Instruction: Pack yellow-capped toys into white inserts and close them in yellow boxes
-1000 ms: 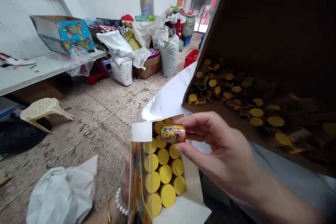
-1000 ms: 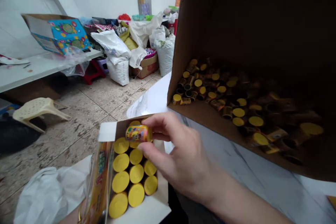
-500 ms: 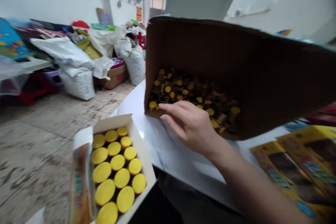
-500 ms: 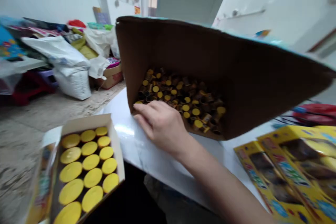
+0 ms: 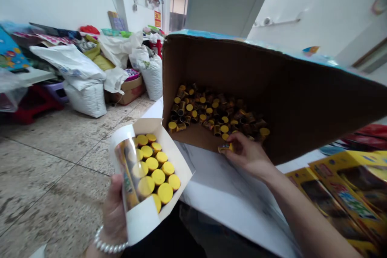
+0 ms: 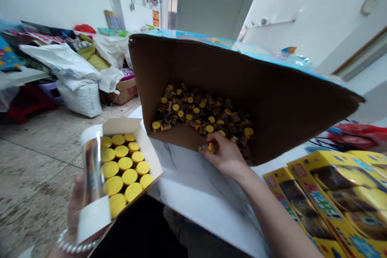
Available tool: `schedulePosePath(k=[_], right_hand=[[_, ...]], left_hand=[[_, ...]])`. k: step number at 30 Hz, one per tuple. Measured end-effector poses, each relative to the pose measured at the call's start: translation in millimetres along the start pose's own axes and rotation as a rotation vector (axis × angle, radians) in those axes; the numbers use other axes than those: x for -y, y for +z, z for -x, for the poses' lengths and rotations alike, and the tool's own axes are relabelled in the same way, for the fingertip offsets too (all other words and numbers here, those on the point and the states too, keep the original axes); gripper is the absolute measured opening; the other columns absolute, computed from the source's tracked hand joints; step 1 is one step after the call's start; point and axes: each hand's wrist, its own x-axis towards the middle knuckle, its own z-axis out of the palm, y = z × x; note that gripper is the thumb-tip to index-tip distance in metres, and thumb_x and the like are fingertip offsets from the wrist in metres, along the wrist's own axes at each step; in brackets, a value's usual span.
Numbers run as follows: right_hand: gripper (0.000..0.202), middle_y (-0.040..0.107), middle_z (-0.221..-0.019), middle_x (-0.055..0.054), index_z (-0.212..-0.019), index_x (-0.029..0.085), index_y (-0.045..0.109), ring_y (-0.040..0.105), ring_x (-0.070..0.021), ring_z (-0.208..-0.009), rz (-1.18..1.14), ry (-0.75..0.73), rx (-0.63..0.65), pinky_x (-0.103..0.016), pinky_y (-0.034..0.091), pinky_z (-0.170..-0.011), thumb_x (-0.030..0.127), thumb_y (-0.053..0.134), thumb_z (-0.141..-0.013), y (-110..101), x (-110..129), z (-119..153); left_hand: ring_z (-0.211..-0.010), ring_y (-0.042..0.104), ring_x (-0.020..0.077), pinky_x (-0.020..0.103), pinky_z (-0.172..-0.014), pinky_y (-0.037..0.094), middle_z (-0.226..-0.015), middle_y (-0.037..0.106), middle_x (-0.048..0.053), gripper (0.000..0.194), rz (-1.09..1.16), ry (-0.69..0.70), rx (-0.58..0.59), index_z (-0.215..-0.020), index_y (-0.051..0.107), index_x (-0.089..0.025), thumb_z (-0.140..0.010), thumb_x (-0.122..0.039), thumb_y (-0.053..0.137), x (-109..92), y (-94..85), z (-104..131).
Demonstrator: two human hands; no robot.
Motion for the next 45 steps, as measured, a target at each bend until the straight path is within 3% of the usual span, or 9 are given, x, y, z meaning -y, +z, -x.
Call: schedulePosePath(k=[3,7,12,19,26,32,37,42,45], right_hand=[[0.038,0.069,-0.107,-0.007,-0.119,0.019,0.059,0.067,-0.0190,-0.088,-0.276,-0.230,0.075,-0.027,0.051,-0.074,0.022,0.062,-0.081,5,29,-13],[0.024,0.070,-0.099,-0.007,-0.103,0.018,0.073,0.065,-0.0196,-0.087,-0.222,-0.540,0.352,-0.030,0.050,-0.079,0.017,0.059,-0.083,13,61,-43],[0.041,0.063,-0.117,-0.010,-0.129,0.018,0.064,0.062,-0.0184,-0.098,-0.417,-0.602,0.082,-0.030,0.048,-0.085,0.018,0.053,-0.089,-7,93,-78],[0.018,0.067,-0.086,0.002,-0.096,0.021,0.068,0.057,-0.0117,-0.074,-0.462,-0.844,0.422,-0.023,0.042,-0.068,0.012,0.065,-0.080,-21,113,-60],[0.013,0.068,-0.094,-0.005,-0.094,0.019,0.074,0.060,-0.0160,-0.080,-0.341,-0.876,0.463,-0.026,0.043,-0.070,0.023,0.071,-0.082,-6,113,-68],[0.022,0.071,-0.103,-0.010,-0.099,0.017,0.073,0.060,-0.0239,-0.099,-0.270,-0.662,-0.080,-0.036,0.045,-0.090,0.024,0.053,-0.093,41,85,-122],[0.028,0.067,-0.123,-0.010,-0.112,0.020,0.069,0.047,-0.0329,-0.125,-0.161,-0.762,-0.068,-0.049,0.032,-0.108,0.019,0.060,-0.085,78,83,-130],[0.016,0.069,-0.100,-0.008,-0.097,0.018,0.064,0.059,-0.0238,-0.096,-0.275,-0.725,-0.043,-0.036,0.045,-0.087,0.017,0.060,-0.081,52,92,-118],[0.017,0.067,-0.089,-0.001,-0.095,0.020,0.060,0.059,-0.0150,-0.075,-0.493,-0.709,0.168,-0.025,0.043,-0.066,0.023,0.063,-0.079,25,101,-102]], left_hand=[[-0.136,0.049,0.0230,0.042,-0.120,0.030,-0.139,0.062,-0.002,0.056,0.068,0.112,0.114,-0.140,0.052,-0.035,-0.100,-0.059,0.022,2,1.2,-13],[-0.139,0.046,0.0216,0.040,-0.120,0.028,-0.145,0.057,0.000,0.061,0.049,0.161,0.170,-0.142,0.051,-0.034,-0.098,-0.063,0.021,4,1.7,-20],[-0.146,0.035,0.0251,0.042,-0.121,0.025,-0.142,0.060,0.000,0.064,-0.125,0.181,-0.036,-0.140,0.052,-0.033,-0.092,-0.071,0.033,10,-3.4,-16],[-0.148,0.028,0.0301,0.046,-0.122,0.022,-0.153,0.048,0.002,0.070,-0.218,0.390,-0.237,-0.146,0.045,-0.033,-0.088,-0.073,0.043,28,-8.5,-15],[-0.148,0.029,0.0271,0.046,-0.123,0.020,-0.148,0.053,0.002,0.065,-0.260,0.469,-0.236,-0.145,0.044,-0.035,-0.089,-0.065,0.052,32,-9.4,-18],[-0.147,0.032,0.0242,0.042,-0.123,0.018,-0.143,0.059,0.000,0.057,-0.218,0.474,-0.199,-0.141,0.050,-0.033,-0.094,-0.064,0.040,25,-0.6,-28],[-0.145,0.036,0.0290,0.050,-0.122,0.022,-0.148,0.054,0.005,0.066,-0.274,0.415,-0.277,-0.144,0.046,-0.032,-0.087,-0.063,0.057,27,-12.9,-23],[-0.141,0.042,0.0319,0.054,-0.120,0.027,-0.139,0.062,0.008,0.064,-0.326,0.419,-0.321,-0.141,0.051,-0.028,-0.087,-0.063,0.057,31,-20.2,-20],[-0.140,0.044,0.0322,0.054,-0.120,0.027,-0.138,0.063,0.009,0.065,-0.334,0.401,-0.311,-0.142,0.050,-0.027,-0.088,-0.062,0.056,30,-19.1,-22]])
